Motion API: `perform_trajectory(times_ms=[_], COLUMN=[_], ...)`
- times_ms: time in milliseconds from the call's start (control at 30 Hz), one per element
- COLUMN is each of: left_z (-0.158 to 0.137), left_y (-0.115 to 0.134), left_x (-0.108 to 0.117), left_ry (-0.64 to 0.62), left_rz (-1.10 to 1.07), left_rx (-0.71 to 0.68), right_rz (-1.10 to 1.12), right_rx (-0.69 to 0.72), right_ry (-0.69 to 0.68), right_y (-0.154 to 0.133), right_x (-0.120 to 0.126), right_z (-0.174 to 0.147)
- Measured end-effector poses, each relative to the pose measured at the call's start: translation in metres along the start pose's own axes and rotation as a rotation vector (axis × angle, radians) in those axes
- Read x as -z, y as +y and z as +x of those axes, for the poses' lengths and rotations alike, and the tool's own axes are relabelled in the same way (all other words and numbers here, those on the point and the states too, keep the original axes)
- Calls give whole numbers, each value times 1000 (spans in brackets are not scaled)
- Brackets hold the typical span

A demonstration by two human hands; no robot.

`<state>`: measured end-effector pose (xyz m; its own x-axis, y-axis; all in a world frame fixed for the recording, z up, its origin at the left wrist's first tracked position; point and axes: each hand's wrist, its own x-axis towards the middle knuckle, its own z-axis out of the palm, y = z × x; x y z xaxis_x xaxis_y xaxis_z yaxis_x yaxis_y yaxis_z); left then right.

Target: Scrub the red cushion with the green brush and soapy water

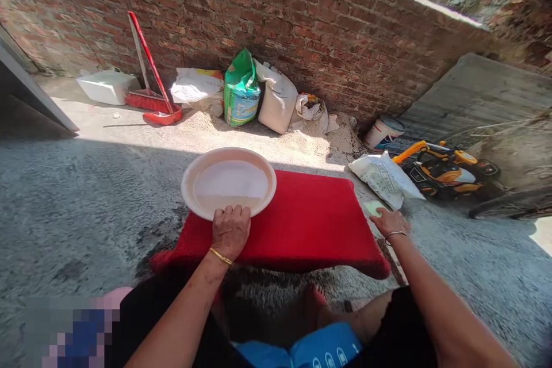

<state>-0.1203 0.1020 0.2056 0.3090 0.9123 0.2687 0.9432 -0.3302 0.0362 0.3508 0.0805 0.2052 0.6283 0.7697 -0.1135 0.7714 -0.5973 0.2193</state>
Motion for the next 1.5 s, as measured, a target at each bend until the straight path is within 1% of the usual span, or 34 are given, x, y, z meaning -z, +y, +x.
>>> perform_trajectory(times_ms=[33,67,100,133,200,300,367,400,467,533,567,600,633,700,767,833,867,900,933,967,1000,1033,1067,1100,1167,1233,1300,1333,1367,1400,1433,1500], left_z=[0,0,0,0,1,1,1,1,1,1,1,1,1,1,1,1,1,1,1,1,1,1,1,1,0,0,0,0,0,0,0,0], left_y=[0,0,0,0,0,0,0,0,-1,-1,-2,-2,-2,-2,-1,-1,-1,-1,-1,-1,-1,-1,-1,-1,-1,-1,-1,-1,-1,0,0,0], left_x=[0,0,0,0,0,2,2,2,3,3,3,2,2,2,1,1,1,1,1,1,1,0,0,0,0,0,0,1,1,1,2,2], left_ry=[0,0,0,-1,-9,-27,-31,-30,-23,-16,-15,-15,-16,-14,-10,-9,-10,-12,-14,-16,-18,-21,-21,-22,-23,-30,-42,-49,-56,-64,-72,-86], left_rz=[-6,-12,-15,-17,-14,-2,9,17,33,43,44,43,41,34,24,8,-3,-14,-23,-32,-37,-40,-39,-37,-34,-40,-53,-58,-60,-59,-57,-54], left_rx=[0,-1,-1,1,5,5,4,3,0,-8,-12,-15,-18,-19,-15,-6,-2,0,0,0,-1,-1,-1,-1,-3,-3,4,8,11,12,13,13], right_rz=[-7,-8,-2,14,71,157,173,171,159,144,133,121,110,94,80,45,7,-32,-65,-82,-77,-52,-16,20,64,70,66,68,72,76,76,51], right_rx=[-50,-55,-22,45,264,675,889,963,1045,1073,1068,1048,1010,878,680,437,303,183,90,39,38,91,187,313,594,842,1016,1072,1106,1109,1078,934], right_ry=[0,5,14,25,43,14,-21,-29,-38,-61,-78,-97,-111,-126,-133,-158,-154,-132,-98,-64,-35,-14,1,17,61,75,46,27,9,-4,-13,-25], right_y=[14,20,17,7,-32,-111,-160,-180,-208,-218,-214,-204,-188,-139,-76,-12,15,36,49,54,51,39,20,-6,-67,-130,-181,-199,-211,-216,-216,-202], right_x=[-1,-1,-1,0,3,13,21,25,29,31,30,29,27,21,14,8,7,7,8,10,13,16,20,23,29,32,33,33,32,32,32,32], right_z=[0,-3,-7,-13,-29,-57,-77,-85,-95,-94,-89,-81,-71,-47,-23,-6,-2,0,-1,-5,-10,-18,-27,-37,-59,-79,-91,-93,-93,-90,-85,-73])
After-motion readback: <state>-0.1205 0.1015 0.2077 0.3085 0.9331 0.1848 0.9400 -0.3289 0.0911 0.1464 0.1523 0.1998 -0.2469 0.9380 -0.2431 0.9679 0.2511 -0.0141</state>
